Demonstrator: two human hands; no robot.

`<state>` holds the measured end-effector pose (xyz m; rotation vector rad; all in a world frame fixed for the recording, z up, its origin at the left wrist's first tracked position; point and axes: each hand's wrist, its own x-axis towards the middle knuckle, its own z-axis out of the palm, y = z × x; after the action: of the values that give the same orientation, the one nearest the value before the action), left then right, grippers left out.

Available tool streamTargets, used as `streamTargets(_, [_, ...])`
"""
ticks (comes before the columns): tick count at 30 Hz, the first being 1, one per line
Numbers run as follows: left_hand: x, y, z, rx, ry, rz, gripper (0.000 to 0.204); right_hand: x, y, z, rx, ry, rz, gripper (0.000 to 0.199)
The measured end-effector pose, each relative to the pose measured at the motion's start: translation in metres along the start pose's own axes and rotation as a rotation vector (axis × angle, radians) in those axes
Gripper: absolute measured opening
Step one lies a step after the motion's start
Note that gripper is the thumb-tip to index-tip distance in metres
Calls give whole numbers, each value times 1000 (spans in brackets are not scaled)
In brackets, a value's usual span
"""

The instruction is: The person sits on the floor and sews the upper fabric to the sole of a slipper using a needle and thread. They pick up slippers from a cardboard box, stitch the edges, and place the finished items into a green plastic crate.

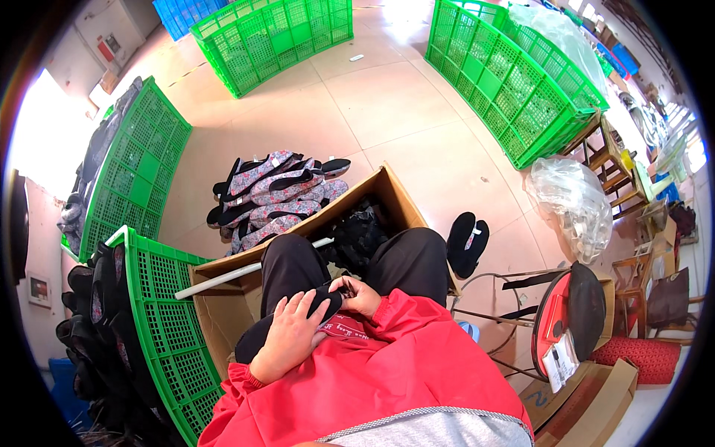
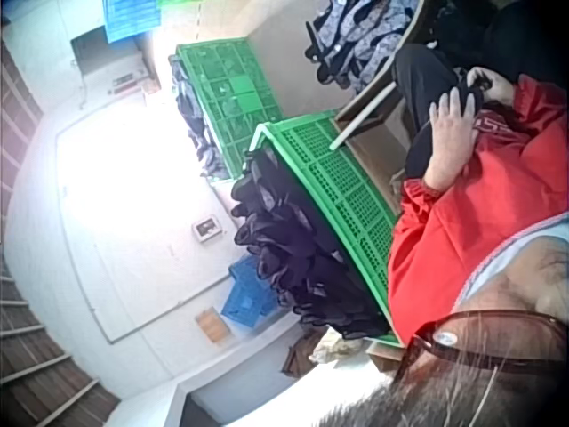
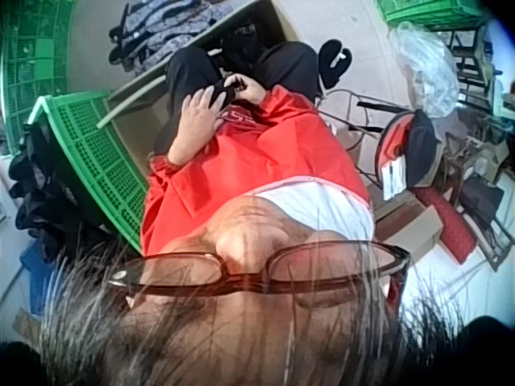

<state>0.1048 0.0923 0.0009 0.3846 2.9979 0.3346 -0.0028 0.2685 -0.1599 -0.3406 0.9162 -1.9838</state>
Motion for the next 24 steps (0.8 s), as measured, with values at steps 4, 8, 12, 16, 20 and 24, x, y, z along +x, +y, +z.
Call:
streamTargets(4, [0,1,1,-2,4,-8,61,0,-2,2,24,-1,7,32])
streamTargets(8, [1,2,2,-1,6,-10,63,0,-1,2,41,6,1,34])
streamTargets(12, [1,3,3,8,4,-12,64,1,1,2,39,30,10,35])
streamTargets(16, [0,3,5,16,13,-13,64,0,-1,3,26,26,10,32])
streamTargets(20, [0,4,5,19,17,-12,64,-1,-2,3,5,21,1,32])
streamTargets(24, [0,5,5,22,16,-12,64,-1,-3,3,-2,30,11,32])
